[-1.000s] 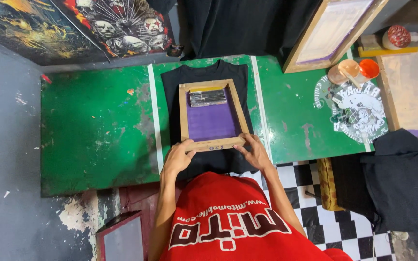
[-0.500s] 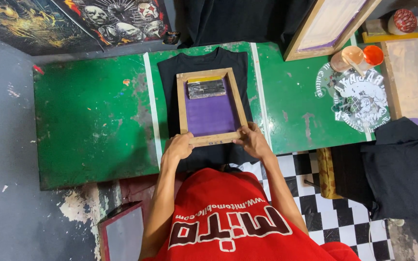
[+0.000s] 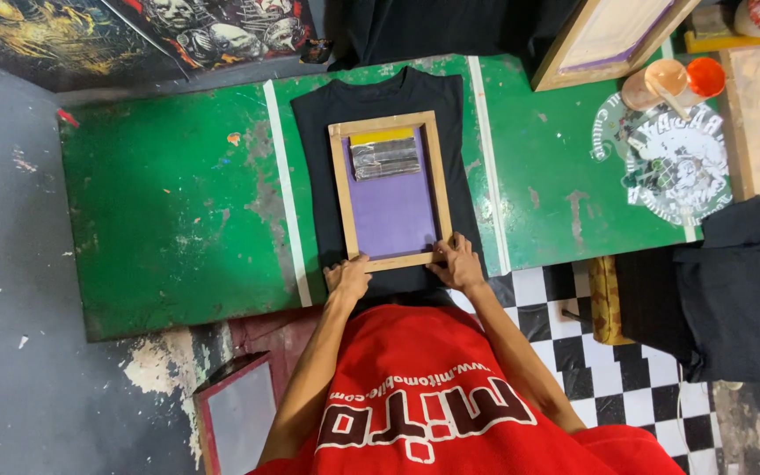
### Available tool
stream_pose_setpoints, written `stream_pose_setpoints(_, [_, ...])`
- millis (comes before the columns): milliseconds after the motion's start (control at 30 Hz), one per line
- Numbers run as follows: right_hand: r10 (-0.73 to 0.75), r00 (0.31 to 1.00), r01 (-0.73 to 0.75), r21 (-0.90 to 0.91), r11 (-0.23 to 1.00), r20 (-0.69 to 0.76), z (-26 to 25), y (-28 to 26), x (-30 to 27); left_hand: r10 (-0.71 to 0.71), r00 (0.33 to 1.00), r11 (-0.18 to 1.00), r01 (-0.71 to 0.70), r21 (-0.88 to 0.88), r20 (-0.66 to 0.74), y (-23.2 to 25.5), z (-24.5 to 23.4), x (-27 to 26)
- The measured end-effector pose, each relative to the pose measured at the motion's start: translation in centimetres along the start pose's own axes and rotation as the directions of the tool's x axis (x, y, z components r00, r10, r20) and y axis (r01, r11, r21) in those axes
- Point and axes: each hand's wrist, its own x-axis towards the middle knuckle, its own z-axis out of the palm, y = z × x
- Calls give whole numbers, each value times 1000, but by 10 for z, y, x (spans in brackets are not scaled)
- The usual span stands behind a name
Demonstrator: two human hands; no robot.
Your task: The person screen prints a design onto a black t-shirt using a wooden frame and squeegee. They then fold the printed t-shirt and place it aside before picking up another black t-shirt to repeat the process.
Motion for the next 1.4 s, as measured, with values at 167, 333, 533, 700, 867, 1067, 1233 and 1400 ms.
stream_pose_setpoints(167, [66,998,-67,183,981,13,-54,-19,11,66,984,995,-52,89,-168,19,-26,10])
stream_pose_setpoints(333, [73,979,-13,296,955,-192,-87,-33,39,270,874,961,-217,173,-405,28,-31,60])
stream_pose_setpoints(533, [97,952,-6,300,954,-291,-97,-46,73,327,875,945,-305,119,-355,50,-57,134])
stream_pose_setpoints(700, [99,952,-33,223,974,-289,-70,-46,93,347,867,937,-306,168,-358,64,-69,170])
stream_pose_setpoints(867, [26,919,42,161,986,-394,-60,-38,97,307,919,948,-272,165,-249,87,-103,195])
stream_pose_setpoints(1067, [18,801,58,106,993,-598,-34,-34,105,281,887,934,-165,317,-366,95,-78,210])
stream_pose_setpoints(1233, [-13,742,30,14,999,-670,-32,-32,112,272,864,940,-145,308,-423,99,-84,211])
stream_pose_setpoints(1400, [-42,717,-9,-69,998,-696,-38,-37,114,247,860,950,-123,288,-447,102,-84,217])
